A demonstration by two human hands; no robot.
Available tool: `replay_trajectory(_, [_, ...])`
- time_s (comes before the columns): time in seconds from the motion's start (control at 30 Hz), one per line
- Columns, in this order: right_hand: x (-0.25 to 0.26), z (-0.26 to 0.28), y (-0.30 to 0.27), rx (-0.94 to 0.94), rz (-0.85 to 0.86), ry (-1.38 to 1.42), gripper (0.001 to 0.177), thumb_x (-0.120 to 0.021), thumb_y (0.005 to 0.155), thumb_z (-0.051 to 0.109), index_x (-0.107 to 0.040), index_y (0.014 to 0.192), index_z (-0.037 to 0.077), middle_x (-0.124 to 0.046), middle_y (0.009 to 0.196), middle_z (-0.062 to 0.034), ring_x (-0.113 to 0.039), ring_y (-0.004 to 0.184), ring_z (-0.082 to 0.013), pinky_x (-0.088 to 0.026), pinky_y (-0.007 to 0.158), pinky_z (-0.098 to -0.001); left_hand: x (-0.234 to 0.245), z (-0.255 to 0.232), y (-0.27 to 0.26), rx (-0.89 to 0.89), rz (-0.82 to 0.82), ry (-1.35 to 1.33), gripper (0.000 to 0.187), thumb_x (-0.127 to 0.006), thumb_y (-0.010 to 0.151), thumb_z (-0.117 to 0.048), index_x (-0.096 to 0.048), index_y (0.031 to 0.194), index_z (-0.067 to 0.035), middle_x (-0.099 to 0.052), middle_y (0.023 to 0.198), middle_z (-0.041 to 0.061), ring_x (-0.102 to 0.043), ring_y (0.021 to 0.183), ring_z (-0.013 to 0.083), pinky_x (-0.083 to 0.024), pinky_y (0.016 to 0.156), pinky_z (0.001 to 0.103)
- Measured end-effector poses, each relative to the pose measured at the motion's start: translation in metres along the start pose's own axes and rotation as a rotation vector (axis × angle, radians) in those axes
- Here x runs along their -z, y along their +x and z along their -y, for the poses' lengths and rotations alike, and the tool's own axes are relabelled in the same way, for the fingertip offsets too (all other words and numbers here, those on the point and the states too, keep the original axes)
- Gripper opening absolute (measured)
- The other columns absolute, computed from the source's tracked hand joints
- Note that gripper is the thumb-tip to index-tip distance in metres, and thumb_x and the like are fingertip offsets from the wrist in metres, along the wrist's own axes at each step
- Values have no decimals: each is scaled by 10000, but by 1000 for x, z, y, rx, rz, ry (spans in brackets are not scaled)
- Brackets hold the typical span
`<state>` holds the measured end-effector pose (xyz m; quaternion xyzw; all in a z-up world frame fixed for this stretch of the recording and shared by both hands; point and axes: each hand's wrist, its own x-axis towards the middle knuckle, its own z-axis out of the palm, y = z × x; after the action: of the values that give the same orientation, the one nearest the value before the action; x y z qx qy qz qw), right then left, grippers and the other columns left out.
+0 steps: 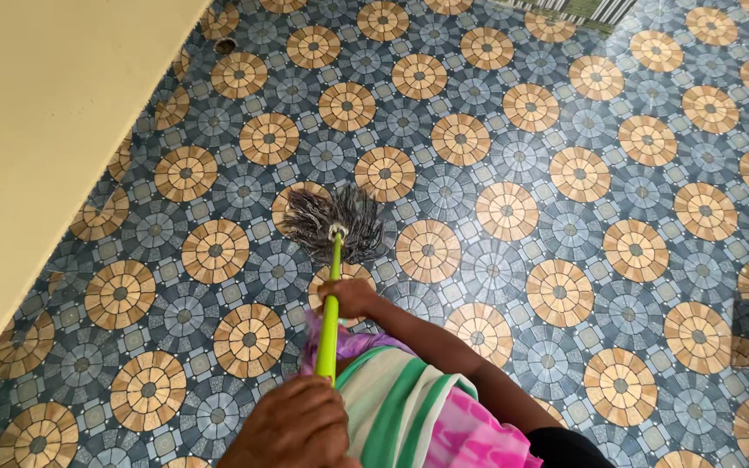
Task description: The person mops a patterned tiled floor using a string mop with a green handle. They move the mop back and forth across the floor, covering different areas of the room.
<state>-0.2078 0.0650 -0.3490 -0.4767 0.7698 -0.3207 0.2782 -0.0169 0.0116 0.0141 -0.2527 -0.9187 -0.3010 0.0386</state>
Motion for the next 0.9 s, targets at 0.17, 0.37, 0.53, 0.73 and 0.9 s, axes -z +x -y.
replay_trajectory(0.17, [38,-49,-16,-280,-142,-12,307,-744,864,500,-676,957,215,-741,998,3,-737,933,-267,-555,746,-464,6,11,53,20,86,-96,388,-682,972,-398,-620,790,-60,-672,873,78,-692,1032,276,-498,980,479])
replay_trajectory(0.37, [58,-113,-73,-462,-390,26,255,-770,808,438,-698,916,219,-736,1046,-7,-720,937,-294,-560,746,-463,-11,44,88,-123,37,-179,229,-762,849,-270,-637,794,-87,-720,933,40,-710,1027,269,-529,918,463])
replay_trajectory(0.53, [64,-149,-150,-739,-481,66,300,-772,835,398,-629,980,178,-710,1051,-49,-696,992,-329,-538,773,-488,-45,79,118,-234,86,-327,178,-782,715,-178,-622,748,-108,-736,892,4,-739,1026,251,-553,862,436])
replay_trajectory(0.73, [18,-175,-276,-994,-736,202,227,-730,846,236,-612,1036,197,-683,1097,-73,-683,1009,-357,-529,821,-466,-97,85,159,-456,330,-519,179,-785,707,-150,-612,738,-117,-737,904,11,-732,1019,247,-553,834,409])
replay_trajectory(0.9, [-38,-137,-374,-1136,-949,246,260,-706,813,112,-586,1043,132,-630,1080,-129,-641,1047,-371,-515,893,-434,-134,64,179,-602,549,-683,144,-763,753,-127,-634,802,-84,-714,913,59,-726,1025,274,-555,817,402])
